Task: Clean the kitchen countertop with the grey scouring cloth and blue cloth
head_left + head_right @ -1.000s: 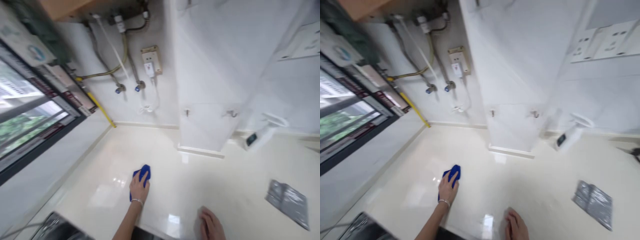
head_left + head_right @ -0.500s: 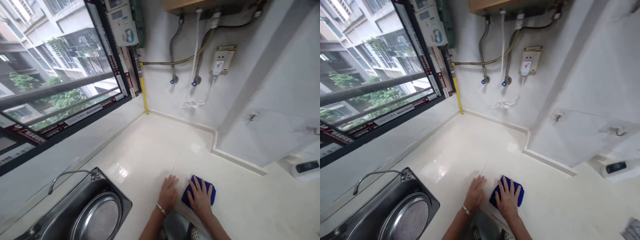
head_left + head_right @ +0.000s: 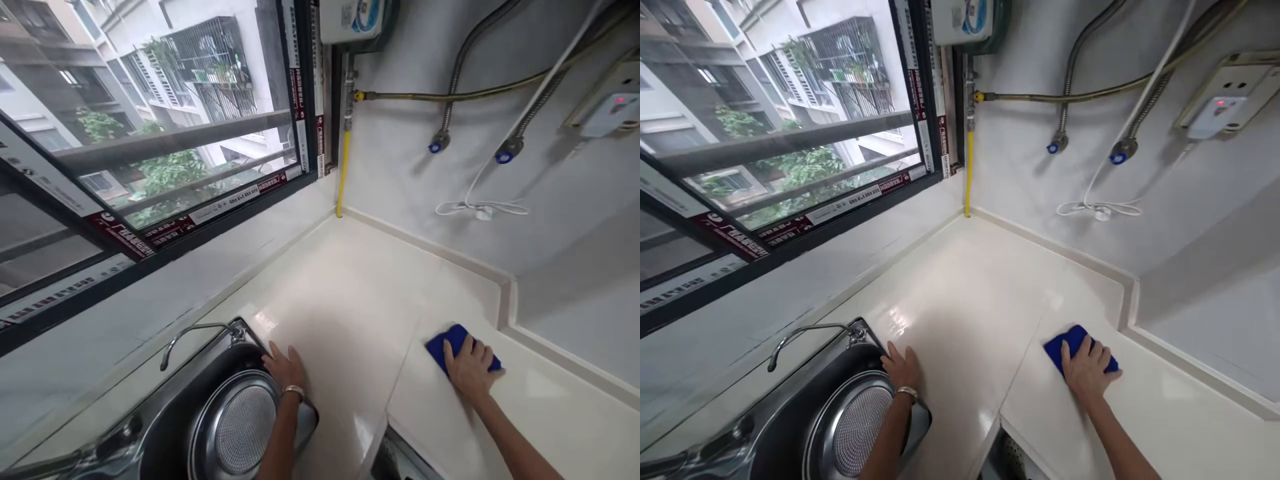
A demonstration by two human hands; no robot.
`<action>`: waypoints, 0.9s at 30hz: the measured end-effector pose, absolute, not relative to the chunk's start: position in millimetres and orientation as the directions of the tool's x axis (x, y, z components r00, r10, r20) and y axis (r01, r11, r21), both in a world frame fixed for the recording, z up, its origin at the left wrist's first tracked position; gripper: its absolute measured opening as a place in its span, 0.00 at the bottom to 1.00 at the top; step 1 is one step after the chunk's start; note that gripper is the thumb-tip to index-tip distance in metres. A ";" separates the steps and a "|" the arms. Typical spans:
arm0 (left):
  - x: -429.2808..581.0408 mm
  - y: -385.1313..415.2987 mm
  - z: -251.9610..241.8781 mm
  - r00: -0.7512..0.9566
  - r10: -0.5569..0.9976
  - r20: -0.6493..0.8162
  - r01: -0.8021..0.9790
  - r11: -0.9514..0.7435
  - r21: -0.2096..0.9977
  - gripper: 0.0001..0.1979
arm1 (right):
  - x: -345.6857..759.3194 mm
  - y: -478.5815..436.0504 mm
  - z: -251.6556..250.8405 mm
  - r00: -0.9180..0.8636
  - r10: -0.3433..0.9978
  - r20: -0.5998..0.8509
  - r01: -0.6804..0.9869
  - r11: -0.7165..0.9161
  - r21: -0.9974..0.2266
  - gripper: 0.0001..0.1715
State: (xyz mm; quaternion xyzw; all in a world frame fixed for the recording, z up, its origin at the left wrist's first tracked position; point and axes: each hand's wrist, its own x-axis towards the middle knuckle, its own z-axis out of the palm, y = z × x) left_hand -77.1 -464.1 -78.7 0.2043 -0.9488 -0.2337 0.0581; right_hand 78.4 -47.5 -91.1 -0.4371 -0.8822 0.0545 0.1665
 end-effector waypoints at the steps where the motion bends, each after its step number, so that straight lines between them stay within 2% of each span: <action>1: -78.7 -461.0 -81.7 -0.894 -0.448 0.004 -0.388 0.779 0.493 0.33 | 48.4 -51.0 -86.3 -0.560 0.800 0.216 0.763 0.600 -0.239 0.45; 4: -78.1 -456.3 -88.5 -0.864 -0.504 -0.005 -0.421 0.716 0.556 0.31 | -43.9 -75.7 -72.8 -0.634 0.760 0.140 0.726 0.648 -0.231 0.44; 7: -74.3 -455.6 -93.9 -0.854 -0.520 0.002 -0.415 0.685 0.599 0.32 | -128.2 -124.7 -63.8 -0.766 0.638 0.081 0.612 0.762 -0.212 0.42; 10: -72.2 -455.5 -99.3 -0.851 -0.526 -0.001 -0.414 0.669 0.617 0.33 | -187.5 -191.7 -59.5 -0.906 0.418 0.069 0.396 0.894 -0.212 0.40; 13: -72.3 -455.6 -102.6 -0.853 -0.522 -0.014 -0.415 0.663 0.623 0.33 | -205.2 -255.9 -57.6 -0.994 0.057 0.094 0.028 0.959 -0.283 0.40; 16: -72.5 -456.1 -100.4 -0.852 -0.523 -0.027 -0.417 0.646 0.639 0.34 | -178.4 -293.0 -58.2 -0.950 -0.271 0.156 -0.311 0.866 -0.392 0.42; 20: -72.4 -455.8 -91.5 -0.832 -0.552 -0.049 -0.432 0.590 0.682 0.34 | -98.6 -287.8 -65.4 -0.822 -0.536 0.190 -0.551 0.666 -0.502 0.45; 24: -75.7 -454.1 -81.2 -0.832 -0.551 -0.065 -0.411 0.533 0.739 0.33 | -13.1 -237.5 -75.5 -0.675 -0.713 0.187 -0.681 0.505 -0.530 0.51; 27: -69.7 -459.4 -74.8 -0.847 -0.523 -0.094 -0.390 0.492 0.778 0.34 | 34.4 -179.3 -81.1 -0.716 -0.682 0.151 -0.654 0.580 -0.486 0.54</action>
